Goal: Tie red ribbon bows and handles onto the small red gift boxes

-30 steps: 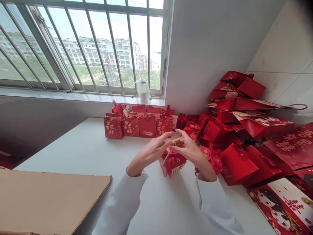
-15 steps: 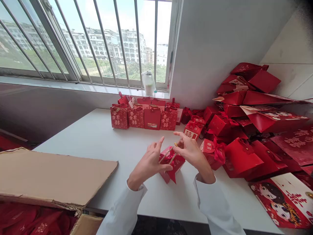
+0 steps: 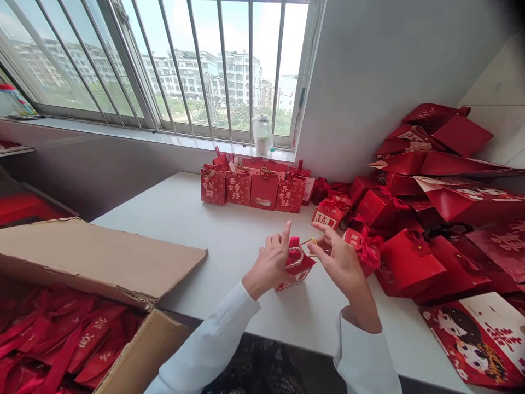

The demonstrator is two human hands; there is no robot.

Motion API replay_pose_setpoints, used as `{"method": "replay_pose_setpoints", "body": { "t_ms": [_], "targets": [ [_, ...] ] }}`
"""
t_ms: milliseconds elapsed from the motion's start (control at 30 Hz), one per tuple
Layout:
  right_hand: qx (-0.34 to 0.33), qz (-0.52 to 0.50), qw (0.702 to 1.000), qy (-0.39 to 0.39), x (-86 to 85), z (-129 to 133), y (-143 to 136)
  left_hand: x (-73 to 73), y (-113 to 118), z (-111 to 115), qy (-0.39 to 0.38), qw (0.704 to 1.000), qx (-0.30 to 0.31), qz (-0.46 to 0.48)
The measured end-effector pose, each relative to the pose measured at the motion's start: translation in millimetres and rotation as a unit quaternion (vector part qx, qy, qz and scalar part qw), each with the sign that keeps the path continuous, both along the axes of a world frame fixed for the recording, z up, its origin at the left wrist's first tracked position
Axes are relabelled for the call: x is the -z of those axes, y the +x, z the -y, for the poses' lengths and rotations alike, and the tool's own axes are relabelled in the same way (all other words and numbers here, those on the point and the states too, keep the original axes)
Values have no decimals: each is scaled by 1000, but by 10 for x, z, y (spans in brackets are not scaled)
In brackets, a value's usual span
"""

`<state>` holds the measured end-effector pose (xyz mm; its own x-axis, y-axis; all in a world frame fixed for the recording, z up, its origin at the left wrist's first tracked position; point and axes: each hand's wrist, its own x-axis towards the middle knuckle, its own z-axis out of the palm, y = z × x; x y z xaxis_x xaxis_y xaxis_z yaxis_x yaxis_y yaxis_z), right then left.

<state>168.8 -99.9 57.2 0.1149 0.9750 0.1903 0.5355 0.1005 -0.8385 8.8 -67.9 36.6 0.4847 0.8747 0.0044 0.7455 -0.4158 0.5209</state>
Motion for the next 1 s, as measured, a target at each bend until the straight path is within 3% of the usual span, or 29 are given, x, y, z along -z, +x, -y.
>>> {"method": "replay_pose_setpoints", "body": {
  "t_ms": [67,167,267,367,500,600,700,767,833,933,1000],
  "targets": [
    [41,-19,999,-5,130,36,184,6,13,-19,9,1000,21,-5],
    [120,41,991,-33,364,63,411,-37,6,-78,14,998,61,-23],
    [148,124,980,-53,584,86,505,-210,-15,-127,-5,995,94,-42],
    [154,179,971,-44,788,105,480,-553,-30,-108,9,991,110,-69],
    [121,215,968,-51,1140,63,391,-1171,-209,-72,68,986,97,-121],
    [58,200,977,-42,1473,1,352,-1604,-680,7,124,982,87,-113],
    [13,181,983,-23,1698,-52,296,-1867,-1336,260,130,984,5,-123],
    [14,159,987,-31,1672,-64,182,-1903,-1711,478,153,979,-43,-128],
    [-8,106,993,-45,1468,-45,-15,-1830,-1939,659,162,974,-73,-141],
    [-136,5,990,41,959,25,-403,-1588,-1978,799,151,980,-43,-121],
    [-253,-51,962,86,646,77,-654,-1406,-1860,814,144,985,-11,-93]
  ]
}}
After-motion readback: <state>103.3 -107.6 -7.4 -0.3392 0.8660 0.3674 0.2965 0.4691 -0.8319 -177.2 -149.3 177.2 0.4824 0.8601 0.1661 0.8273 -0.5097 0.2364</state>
